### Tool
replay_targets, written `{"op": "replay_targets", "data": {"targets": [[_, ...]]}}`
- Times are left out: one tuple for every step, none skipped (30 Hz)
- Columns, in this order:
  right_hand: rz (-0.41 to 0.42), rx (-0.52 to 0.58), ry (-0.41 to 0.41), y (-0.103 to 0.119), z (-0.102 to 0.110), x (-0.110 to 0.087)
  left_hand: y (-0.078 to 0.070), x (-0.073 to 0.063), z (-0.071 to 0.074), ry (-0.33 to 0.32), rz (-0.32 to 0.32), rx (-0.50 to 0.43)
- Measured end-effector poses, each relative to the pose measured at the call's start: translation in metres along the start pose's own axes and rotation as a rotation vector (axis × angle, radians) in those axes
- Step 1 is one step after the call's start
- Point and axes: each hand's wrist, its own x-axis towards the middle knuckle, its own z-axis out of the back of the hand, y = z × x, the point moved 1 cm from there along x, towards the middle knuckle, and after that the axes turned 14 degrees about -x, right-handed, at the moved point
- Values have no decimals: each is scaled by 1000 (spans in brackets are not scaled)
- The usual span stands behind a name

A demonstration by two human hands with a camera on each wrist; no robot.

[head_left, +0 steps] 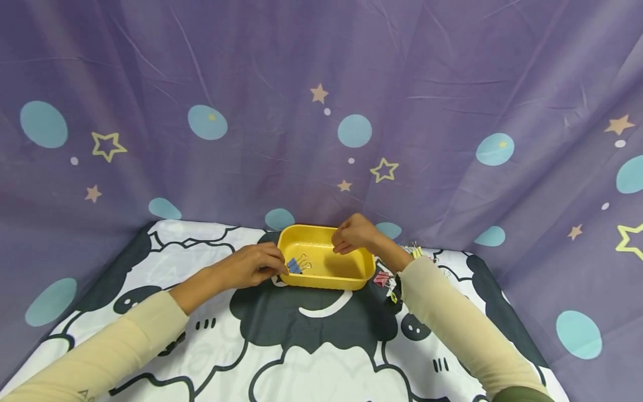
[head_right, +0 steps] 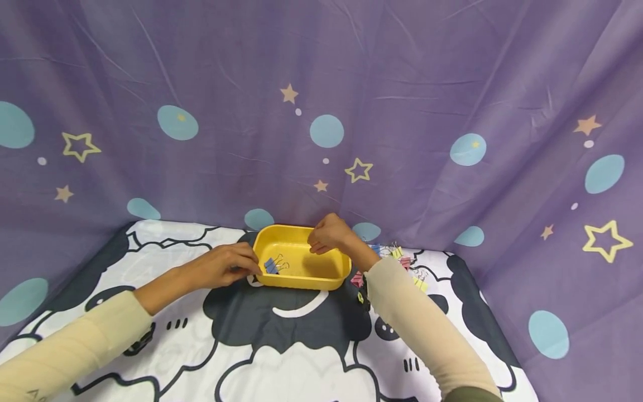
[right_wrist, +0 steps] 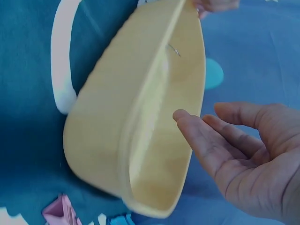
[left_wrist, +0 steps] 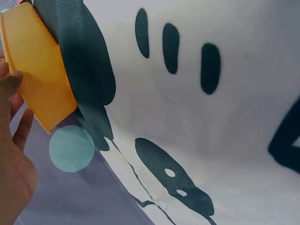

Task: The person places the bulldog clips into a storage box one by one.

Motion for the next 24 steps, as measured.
{"op": "replay_targets", "data": {"targets": [[-7, 5, -1, -2, 4, -1, 0, 0, 0, -1, -5, 0], [-16, 9, -3, -3, 8, -1, 0, 0, 0, 0, -5, 0], [-25, 17, -3, -5, 12, -1, 0, 0, 0, -1, -8, 0], [-33, 23, 0, -6, 16, -2, 0, 0, 0, -1, -14, -1], [-38, 27, 2, -8, 20, -2, 0, 0, 0, -2, -18, -1], [-46, 33, 2, -9, 23, -2, 0, 0, 1, -1, -20, -2], [-52, 34, 2, -10, 27, -3, 0, 0, 1, 0, -18, -3], [-56, 39, 2, -12, 30, -4, 0, 0, 1, -1, -22, -1], [-59, 42, 0, -13, 33, -5, 0, 0, 1, -2, -23, -1], [-60, 44, -1, -14, 36, -7, 0, 0, 1, -3, -23, -1], [-57, 43, -3, -15, 39, -8, 0, 0, 1, -2, -15, -2], [-56, 45, -3, -16, 42, -10, -1, 0, 1, -2, -13, -2], [-54, 46, -3, -18, 45, -11, -1, 0, 2, -3, -11, -3], [-53, 48, -2, -19, 47, -13, -1, 1, 1, -4, -12, -1], [-52, 46, -2, -21, 50, -14, -1, 1, 1, -4, -9, -4], [-52, 46, -2, -23, 52, -15, -1, 1, 1, -4, -8, -2], [-53, 45, -3, -25, 54, -15, 0, 1, 1, -5, -7, -1], [-56, 48, -5, -27, 56, -16, 0, 0, 1, -7, -14, 3], [-60, 51, -8, -28, 58, -16, 0, 0, 1, -8, -15, 5], [-63, 52, -11, -30, 60, -16, 1, 0, 1, -9, -18, 8], [-65, 59, -13, -31, 61, -16, 1, 0, 0, -9, -17, 8], [-67, 65, -17, -33, 63, -17, 1, 0, 0, -9, -16, 9], [-66, 69, -21, -35, 64, -17, 1, 0, 0, -9, -13, 7], [-67, 73, -26, -36, 66, -17, 1, 0, -1, -9, -17, 7]]}}
